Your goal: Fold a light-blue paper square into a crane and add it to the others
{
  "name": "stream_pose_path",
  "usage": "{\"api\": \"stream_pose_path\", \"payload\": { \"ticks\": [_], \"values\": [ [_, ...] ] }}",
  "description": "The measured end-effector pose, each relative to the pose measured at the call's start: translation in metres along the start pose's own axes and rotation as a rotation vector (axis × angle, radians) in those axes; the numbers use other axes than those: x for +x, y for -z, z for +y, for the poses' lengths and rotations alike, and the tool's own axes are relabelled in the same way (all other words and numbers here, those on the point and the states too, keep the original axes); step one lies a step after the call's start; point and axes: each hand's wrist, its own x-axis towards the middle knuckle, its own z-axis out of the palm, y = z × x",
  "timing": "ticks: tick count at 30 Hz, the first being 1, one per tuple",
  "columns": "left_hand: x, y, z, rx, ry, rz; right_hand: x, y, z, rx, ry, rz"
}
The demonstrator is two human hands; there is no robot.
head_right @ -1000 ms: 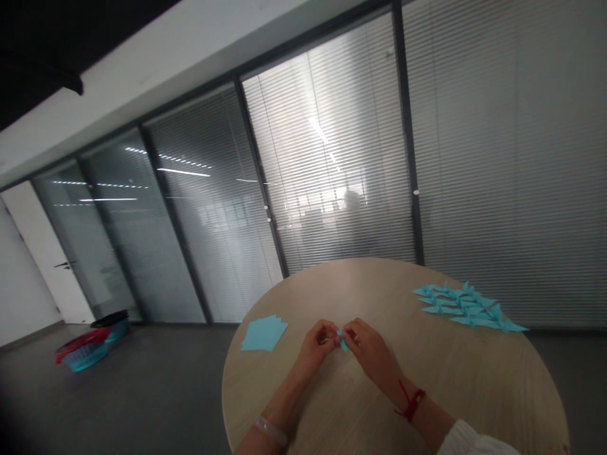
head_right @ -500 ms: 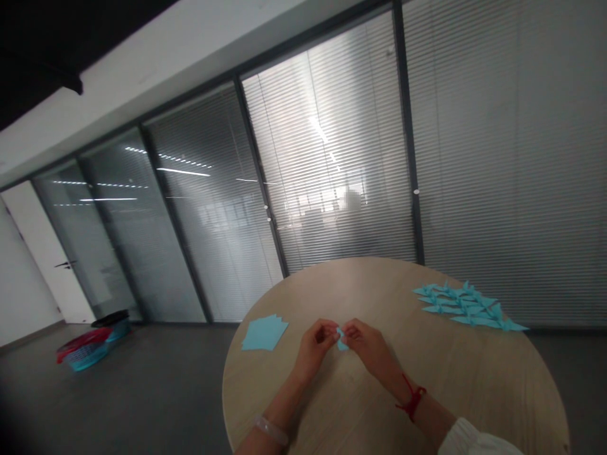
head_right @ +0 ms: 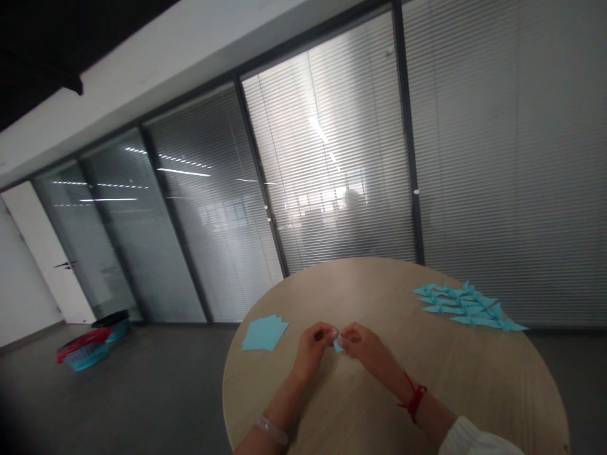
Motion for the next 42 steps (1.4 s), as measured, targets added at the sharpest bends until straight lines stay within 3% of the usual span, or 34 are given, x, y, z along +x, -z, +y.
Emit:
{"api": "stream_pose_path", "payload": {
  "ticks": [3,11,20,28,34,42],
  "values": [
    [-0.001,-0.001,0.0,0.03,-0.016,0.019,0.001,-0.001,0.002,0.014,-0.022,-0.054],
    [-0.002,-0.004,0.001,-0.004,0.005,-0.03,-0.001,0.001,0.0,0.062,-0.04,-0.055],
    [-0.002,-0.004,0.005,-0.061,0.037,0.033,-0.002,-0.005,0.0,0.072,-0.03,-0.073],
    [0.0,-0.004,0.0,-0.036,0.038,-0.066,-0.003,-0.003,-0.002,0.135,-0.036,-0.122],
    [-0.001,-0.002,0.004,-0.017,0.014,0.01,-0.004,-0.004,-0.005,0.147,-0.032,-0.16],
    [-0.001,0.001,0.009,-0.219,0.124,0.002,-0.001,0.003,0.006,-0.154,0.013,0.095]
  ]
}}
